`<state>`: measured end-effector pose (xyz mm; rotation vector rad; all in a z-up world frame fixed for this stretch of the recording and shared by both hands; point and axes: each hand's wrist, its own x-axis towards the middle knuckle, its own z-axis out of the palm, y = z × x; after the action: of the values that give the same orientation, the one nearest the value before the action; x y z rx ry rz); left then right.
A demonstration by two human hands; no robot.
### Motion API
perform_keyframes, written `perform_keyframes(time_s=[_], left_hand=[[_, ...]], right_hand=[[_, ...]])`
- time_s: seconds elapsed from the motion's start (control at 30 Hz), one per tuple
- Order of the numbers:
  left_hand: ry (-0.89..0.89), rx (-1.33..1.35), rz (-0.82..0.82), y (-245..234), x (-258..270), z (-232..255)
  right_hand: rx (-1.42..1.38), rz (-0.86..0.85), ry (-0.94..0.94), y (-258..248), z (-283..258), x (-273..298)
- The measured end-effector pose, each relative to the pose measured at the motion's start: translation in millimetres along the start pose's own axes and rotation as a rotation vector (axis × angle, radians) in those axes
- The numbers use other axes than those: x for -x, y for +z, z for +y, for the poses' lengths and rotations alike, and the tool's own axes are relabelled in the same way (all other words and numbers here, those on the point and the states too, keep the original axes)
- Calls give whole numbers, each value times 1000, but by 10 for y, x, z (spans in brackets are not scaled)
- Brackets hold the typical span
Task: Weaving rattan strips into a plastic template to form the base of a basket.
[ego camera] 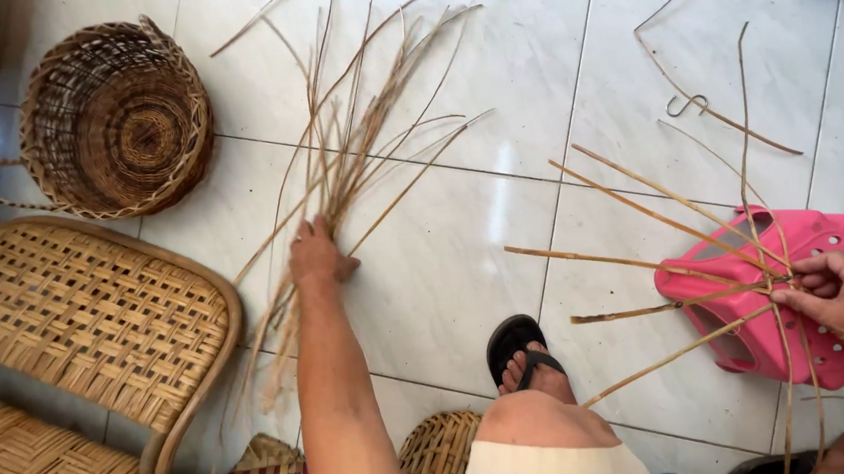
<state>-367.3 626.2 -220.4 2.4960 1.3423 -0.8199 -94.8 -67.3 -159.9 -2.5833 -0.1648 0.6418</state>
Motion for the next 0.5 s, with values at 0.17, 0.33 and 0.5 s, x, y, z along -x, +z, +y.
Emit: perform_keyframes(time_s=[0.17,0.33,0.5], left_hand=[[171,45,89,589,679,283],[200,95,83,736,1142,341],[166,70,162,396,1208,333]], right_hand=[[229,-67,99,-164,-363,128],[241,-78,56,-235,-507,205],[253,-90,37,-286,-555,214]])
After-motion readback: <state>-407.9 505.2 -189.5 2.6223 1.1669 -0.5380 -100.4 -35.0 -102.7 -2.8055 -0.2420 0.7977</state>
